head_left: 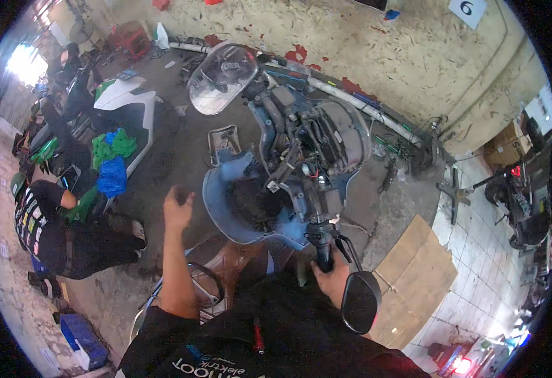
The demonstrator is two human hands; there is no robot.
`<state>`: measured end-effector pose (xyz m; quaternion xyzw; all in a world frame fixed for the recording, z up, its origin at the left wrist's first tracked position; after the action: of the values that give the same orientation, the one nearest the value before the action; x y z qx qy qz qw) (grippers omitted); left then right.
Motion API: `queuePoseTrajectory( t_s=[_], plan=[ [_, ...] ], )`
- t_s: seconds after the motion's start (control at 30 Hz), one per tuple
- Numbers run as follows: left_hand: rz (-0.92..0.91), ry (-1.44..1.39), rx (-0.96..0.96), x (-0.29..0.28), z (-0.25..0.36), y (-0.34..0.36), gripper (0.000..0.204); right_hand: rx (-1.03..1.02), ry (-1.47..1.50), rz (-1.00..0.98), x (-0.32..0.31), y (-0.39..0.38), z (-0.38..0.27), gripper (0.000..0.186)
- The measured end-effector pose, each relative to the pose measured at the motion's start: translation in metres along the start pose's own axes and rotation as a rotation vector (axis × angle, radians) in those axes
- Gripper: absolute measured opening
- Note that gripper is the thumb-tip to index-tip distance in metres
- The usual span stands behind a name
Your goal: The person manipulates wires and electrical connectors inside the front panel of a blue scooter, wipes the internal housing with a cloth, and then aligns and snaps a blue plastic front cover onto the handlebar assembly.
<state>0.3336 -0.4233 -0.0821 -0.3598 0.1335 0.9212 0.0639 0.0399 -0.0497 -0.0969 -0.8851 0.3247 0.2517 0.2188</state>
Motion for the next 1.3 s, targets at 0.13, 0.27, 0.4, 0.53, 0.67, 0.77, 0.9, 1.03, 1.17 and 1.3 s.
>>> queuePoseTrajectory(
  t_s=[0.13,0.27,0.4,0.53,0.67,0.77,0.9,1.03,1.17,1.3],
  plan=[
    [-0.068,-0.219,-0.29,0.021,-0.027,-0.03,0.046,-0.112,-0.099,0.086,-0.014,0.005,0.008,0.052],
    [-0.091,-0.286,-0.361,0.025,0.0,-0.051,0.041,-0.091,-0.126,0.132,-0.046,0.009,-0.012,0.058],
    [-0.087,-0.574,-0.568,0.039,-0.001,-0.067,0.051,-0.021,-0.186,0.044,-0.07,0.026,0.0,0.061],
    [-0.12,-0.823,-0.816,0.07,-0.013,-0.094,0.057,-0.034,-0.162,-0.01,-0.09,0.041,-0.015,0.063],
    [-0.199,-1.143,-0.935,0.129,-0.072,-0.123,0.063,-0.133,-0.329,0.027,-0.122,0.071,-0.027,0.062],
    [-0.281,-1.251,-1.011,0.158,-0.087,-0.14,0.061,-0.308,-0.273,-0.056,-0.138,0.094,-0.039,0.061],
    [-0.371,-1.498,-0.982,0.178,-0.075,-0.148,0.057,-0.459,-0.379,-0.052,-0.132,0.085,-0.041,0.061],
    [-0.382,-1.584,-1.039,0.178,-0.043,-0.144,0.053,-0.1,-0.535,0.075,-0.132,0.067,-0.038,0.062],
    [-0.393,-1.66,-0.984,0.172,-0.013,-0.132,0.053,-0.212,-0.276,0.254,-0.133,0.053,-0.036,0.057],
    [-0.424,-1.85,-0.776,0.174,0.021,-0.115,0.057,-0.387,-0.283,0.616,-0.141,0.001,-0.068,0.047]
  ],
)
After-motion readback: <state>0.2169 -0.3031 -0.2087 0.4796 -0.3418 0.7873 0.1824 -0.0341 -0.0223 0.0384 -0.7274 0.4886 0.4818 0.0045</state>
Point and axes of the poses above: each hand's wrist, its own y-axis towards the middle knuckle, its own x-axis out of the palm, z = x × y, the point moved 8 cm from there along y, towards the middle knuckle, and after that the axes turned 1 degree about z, right-handed, at the moved point
